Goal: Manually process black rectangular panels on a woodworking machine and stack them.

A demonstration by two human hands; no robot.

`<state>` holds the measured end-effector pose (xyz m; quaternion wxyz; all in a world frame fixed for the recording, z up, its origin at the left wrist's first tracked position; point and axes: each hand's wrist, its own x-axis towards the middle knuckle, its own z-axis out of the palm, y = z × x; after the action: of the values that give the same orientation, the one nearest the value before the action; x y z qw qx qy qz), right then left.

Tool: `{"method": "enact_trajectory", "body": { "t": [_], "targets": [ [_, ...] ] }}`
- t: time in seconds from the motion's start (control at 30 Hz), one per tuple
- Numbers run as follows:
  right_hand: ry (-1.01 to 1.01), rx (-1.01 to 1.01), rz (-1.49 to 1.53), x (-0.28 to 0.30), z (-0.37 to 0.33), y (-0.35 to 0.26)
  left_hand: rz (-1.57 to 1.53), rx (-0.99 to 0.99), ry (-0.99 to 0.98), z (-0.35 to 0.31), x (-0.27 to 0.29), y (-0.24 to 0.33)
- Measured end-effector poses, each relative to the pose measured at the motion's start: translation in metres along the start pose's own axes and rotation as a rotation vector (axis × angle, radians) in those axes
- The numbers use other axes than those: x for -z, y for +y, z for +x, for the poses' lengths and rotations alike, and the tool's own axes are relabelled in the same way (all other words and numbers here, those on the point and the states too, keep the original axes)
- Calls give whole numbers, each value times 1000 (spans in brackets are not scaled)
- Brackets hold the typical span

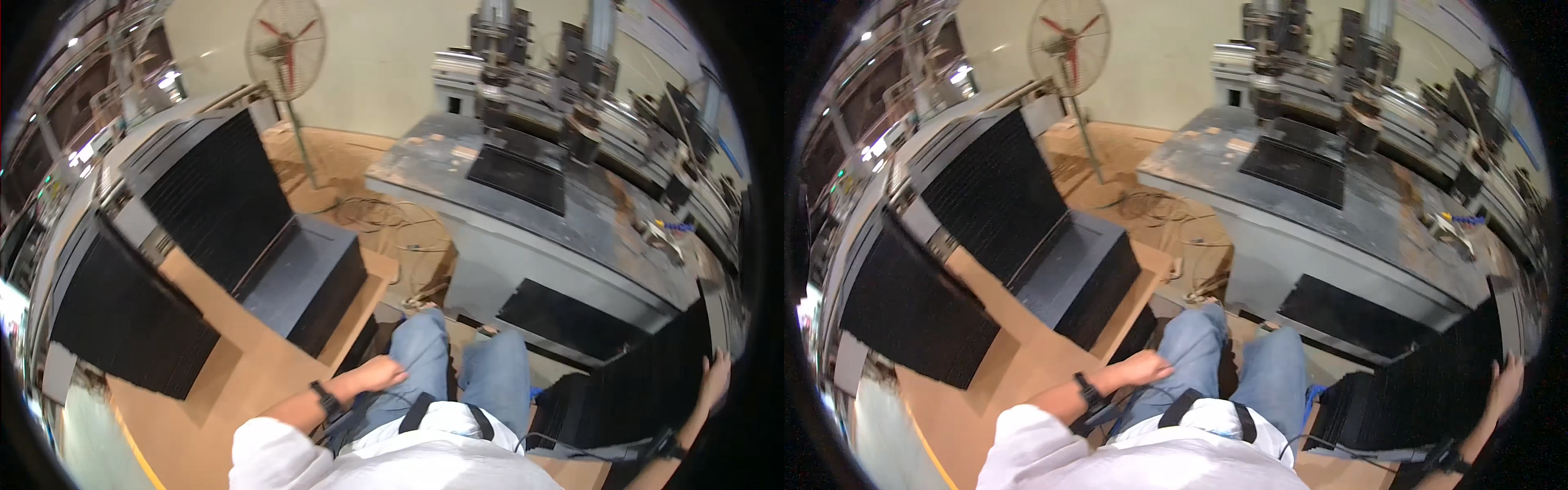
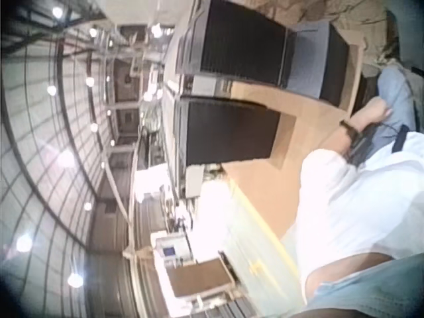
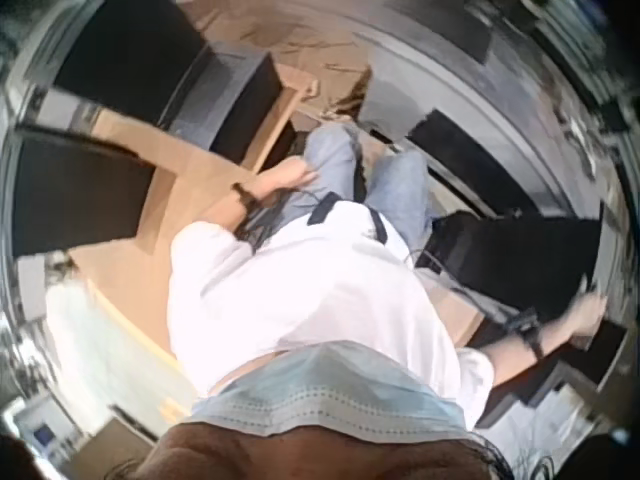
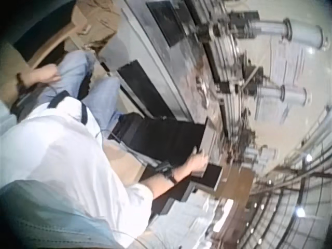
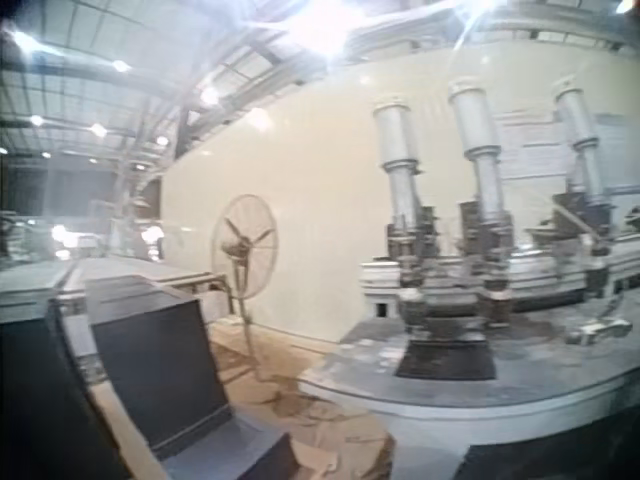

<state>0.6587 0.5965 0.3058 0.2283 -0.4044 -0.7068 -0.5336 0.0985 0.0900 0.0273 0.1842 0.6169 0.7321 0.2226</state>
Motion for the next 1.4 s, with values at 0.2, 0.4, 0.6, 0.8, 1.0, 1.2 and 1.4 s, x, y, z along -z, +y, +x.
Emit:
{"method": "enact_trajectory", "body": {
  "t": [0.2, 0.4, 0.6, 0.8, 1.0, 1.2, 1.4],
  "targets": [
    [-346, -242, 112, 25, -6, -19, -412, 84, -429, -90, 0, 61],
    [-185, -282, 117, 48, -21, -20, -192, 2, 117, -51, 34, 60],
    [-81, -108, 624, 153, 81, -102, 82, -161, 467, 196, 153, 122],
    [-22, 188, 1117, 133, 187, -254, 420, 72, 570, 395, 167, 20],
    [-87, 273, 1170, 68, 250, -349, 171, -300, 596, 383, 161, 52],
    [-20, 314, 1125, 40, 248, -440, 475, -193, 542, 238, 146, 60],
    [-250, 523, 1081, -19, 226, -495, 699, -197, 580, 120, 163, 106]
  ]
}}
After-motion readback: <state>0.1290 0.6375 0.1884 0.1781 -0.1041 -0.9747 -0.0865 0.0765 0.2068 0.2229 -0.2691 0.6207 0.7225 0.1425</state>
